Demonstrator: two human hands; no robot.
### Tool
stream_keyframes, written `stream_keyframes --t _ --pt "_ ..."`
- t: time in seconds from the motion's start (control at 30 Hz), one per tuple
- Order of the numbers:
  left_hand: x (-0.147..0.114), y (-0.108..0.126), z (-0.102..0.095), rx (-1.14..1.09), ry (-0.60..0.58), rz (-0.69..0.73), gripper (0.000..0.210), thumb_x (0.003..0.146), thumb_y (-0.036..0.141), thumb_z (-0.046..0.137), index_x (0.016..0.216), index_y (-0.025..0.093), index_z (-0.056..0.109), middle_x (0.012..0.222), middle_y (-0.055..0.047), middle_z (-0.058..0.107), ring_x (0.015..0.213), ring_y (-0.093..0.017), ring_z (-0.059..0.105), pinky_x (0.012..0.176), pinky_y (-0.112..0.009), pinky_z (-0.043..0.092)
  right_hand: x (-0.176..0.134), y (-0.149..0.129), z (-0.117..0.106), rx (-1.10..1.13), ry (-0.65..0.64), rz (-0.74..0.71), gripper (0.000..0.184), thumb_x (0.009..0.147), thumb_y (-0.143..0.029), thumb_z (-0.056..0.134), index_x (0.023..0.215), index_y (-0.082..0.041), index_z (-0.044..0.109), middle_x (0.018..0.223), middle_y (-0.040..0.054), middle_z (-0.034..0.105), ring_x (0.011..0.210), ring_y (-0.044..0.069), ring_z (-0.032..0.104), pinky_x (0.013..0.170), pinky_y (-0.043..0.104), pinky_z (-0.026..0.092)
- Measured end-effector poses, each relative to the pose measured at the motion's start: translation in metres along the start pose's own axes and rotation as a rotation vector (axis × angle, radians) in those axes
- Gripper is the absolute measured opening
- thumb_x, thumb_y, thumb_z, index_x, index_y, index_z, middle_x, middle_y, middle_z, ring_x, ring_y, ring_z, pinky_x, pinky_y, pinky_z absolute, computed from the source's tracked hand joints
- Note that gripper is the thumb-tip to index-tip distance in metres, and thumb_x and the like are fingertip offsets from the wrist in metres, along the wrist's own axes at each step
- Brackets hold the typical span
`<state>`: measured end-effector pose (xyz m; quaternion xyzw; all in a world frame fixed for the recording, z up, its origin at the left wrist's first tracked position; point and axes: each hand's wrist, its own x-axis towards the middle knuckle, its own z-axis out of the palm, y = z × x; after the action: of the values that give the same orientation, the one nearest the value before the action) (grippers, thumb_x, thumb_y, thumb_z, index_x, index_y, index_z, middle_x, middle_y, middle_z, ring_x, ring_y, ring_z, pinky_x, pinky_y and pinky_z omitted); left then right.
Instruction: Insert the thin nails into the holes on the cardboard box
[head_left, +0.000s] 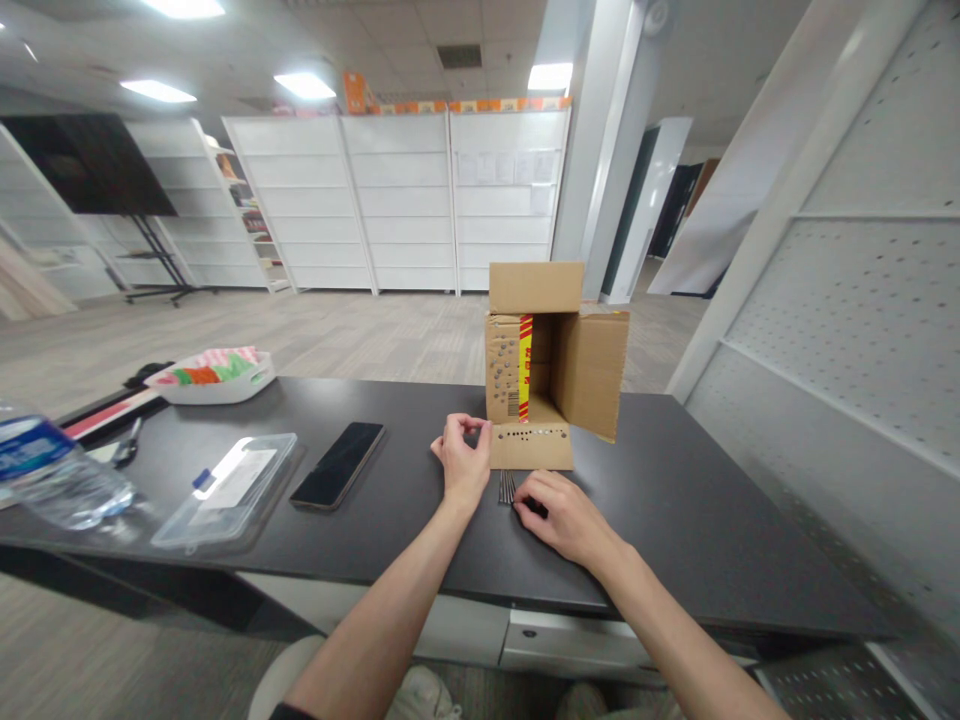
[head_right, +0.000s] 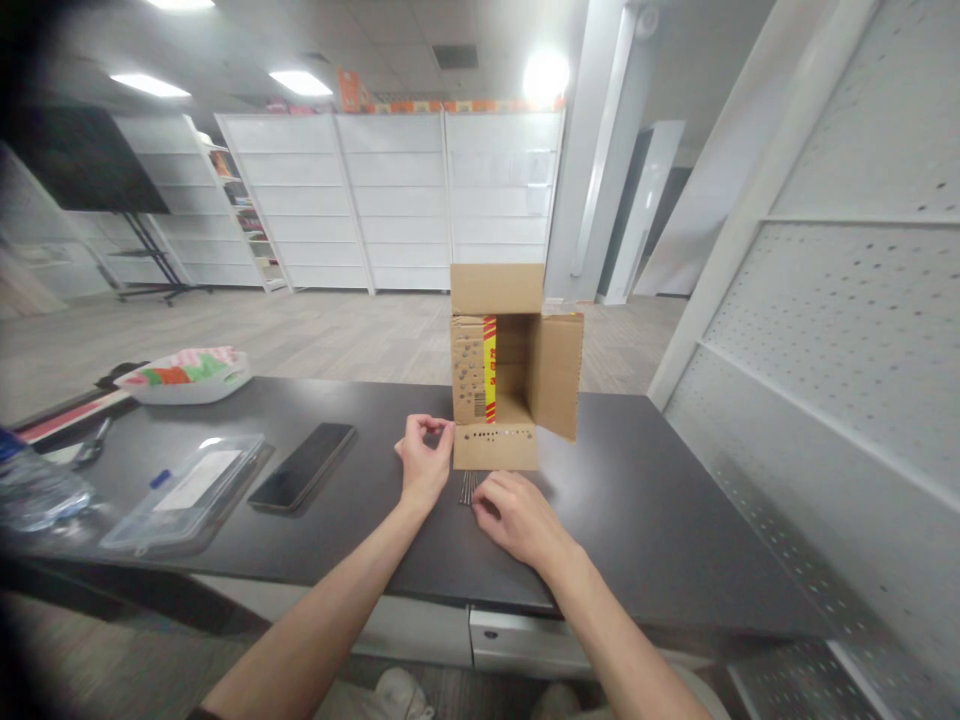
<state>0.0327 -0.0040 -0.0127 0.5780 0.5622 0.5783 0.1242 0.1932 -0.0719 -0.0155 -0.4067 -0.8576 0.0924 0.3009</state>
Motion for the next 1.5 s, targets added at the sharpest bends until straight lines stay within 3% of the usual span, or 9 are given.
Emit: stream_keyframes --t 0.67,0.93,1.23,1.5 --pt "0.000 -0.001 0.000 -0.016 0.000 0.011 0.017 0.080 0.030 0.059 0.084 0.023 0.044 0.082 0.003 0.067 0.076 -0.013 0.059 0.087 -0.033 0.036 0.000 -0.004 -0.003 -0.031 0.013 0.061 0.004 0.085 -0.023 0.055 0.084 -0.021 0.059 0.082 0.0022 0.061 0.078 0.016 0.056 0.072 0.028 0.042" --pt "0.000 -0.002 0.001 -0.007 0.003 0.006 0.017 0.080 0.030 0.059 0.084 0.023 0.045 0.082 0.003 0.067 0.076 -0.013 0.060 0.089 -0.034 0.034 0.002 0.003 -0.002 -0.053 0.169 0.135 0.014 0.091 -0.023 0.045 0.086 -0.020 0.059 0.082 0.0046 0.061 0.079 0.018 0.056 0.075 0.030 0.042" --pt "0.000 -0.004 0.002 -0.002 0.010 0.016 0.017 0.080 0.031 0.059 0.085 0.023 0.045 0.083 0.004 0.067 0.078 -0.013 0.060 0.091 -0.034 0.033 0.015 0.017 -0.006 -0.210 0.308 0.216 0.009 0.086 -0.022 0.050 0.087 -0.020 0.058 0.088 0.0057 0.061 0.088 0.022 0.053 0.078 0.034 0.038" --pt "0.000 -0.002 0.001 -0.001 0.002 -0.001 0.018 0.080 0.032 0.059 0.084 0.022 0.045 0.083 0.002 0.067 0.078 -0.014 0.060 0.092 -0.036 0.033 0.036 0.027 -0.003 -0.252 0.433 0.263 0.015 0.083 -0.020 0.049 0.093 -0.018 0.060 0.094 0.0099 0.060 0.093 0.025 0.051 0.083 0.037 0.040"
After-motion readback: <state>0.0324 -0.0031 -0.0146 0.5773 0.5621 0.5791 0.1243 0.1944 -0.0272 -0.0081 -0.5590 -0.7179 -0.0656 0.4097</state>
